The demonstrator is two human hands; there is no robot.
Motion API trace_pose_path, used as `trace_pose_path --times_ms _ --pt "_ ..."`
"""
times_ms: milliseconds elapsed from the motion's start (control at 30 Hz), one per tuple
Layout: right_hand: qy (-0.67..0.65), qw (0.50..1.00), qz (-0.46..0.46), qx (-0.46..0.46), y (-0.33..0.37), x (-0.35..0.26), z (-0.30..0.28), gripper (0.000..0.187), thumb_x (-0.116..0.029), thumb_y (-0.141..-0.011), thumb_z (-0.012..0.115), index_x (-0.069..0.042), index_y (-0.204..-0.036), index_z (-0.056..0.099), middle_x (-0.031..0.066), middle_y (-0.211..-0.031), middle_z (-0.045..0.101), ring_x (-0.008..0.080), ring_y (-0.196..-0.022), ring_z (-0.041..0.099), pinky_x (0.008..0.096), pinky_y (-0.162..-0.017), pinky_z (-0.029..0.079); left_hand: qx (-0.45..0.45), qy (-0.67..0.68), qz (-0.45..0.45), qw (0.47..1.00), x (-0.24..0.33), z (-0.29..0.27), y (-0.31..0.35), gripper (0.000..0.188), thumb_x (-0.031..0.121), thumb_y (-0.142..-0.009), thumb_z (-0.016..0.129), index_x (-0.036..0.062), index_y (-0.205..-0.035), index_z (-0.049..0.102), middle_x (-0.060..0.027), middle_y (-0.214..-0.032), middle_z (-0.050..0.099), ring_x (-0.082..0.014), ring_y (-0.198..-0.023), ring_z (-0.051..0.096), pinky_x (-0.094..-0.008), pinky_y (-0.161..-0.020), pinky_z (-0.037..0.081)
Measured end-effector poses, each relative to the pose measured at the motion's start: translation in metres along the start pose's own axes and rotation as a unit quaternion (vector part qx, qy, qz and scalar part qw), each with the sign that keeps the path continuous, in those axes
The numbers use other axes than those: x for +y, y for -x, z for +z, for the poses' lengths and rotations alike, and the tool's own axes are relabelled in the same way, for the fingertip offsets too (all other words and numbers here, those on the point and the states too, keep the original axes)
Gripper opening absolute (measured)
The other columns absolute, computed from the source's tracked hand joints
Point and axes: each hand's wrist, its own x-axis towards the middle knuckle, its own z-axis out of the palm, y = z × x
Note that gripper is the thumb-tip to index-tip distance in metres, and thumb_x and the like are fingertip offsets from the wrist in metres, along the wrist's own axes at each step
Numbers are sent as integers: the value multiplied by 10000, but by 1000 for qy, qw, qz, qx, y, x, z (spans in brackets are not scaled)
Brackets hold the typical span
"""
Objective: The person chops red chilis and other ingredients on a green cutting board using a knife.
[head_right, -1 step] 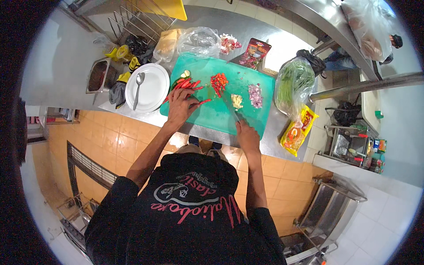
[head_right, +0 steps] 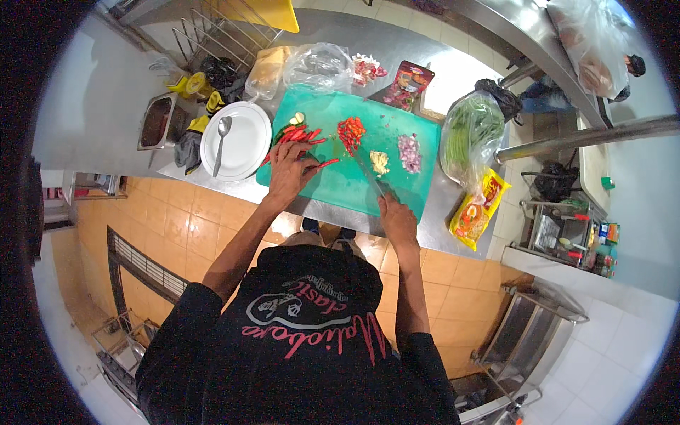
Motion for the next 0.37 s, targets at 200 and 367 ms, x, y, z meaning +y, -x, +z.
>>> trace_pose_path --times_ms 200,367 --pt "-44 998 -9 39 3 13 15 353 -333 -988 406 -25 -1033 574 256 -850 647 460 -792 621 551 -721 492 13 -2 8 1000 10 3 -10 162 244 -705 769 163 -841 732 -7 -1161 569 -250 -1186 428 -477 -1027 268" --pt "-48 998 -7 45 -2 16 23 372 -347 -993 395 -31 -1079 571 261 -912 648 443 -847 624 555 -756 484 -30 34 37 998 21 29 -31 283 291 -757 736 177 -1014 705 -28 -1205 567 -267 -1254 387 -490 -1020 279"
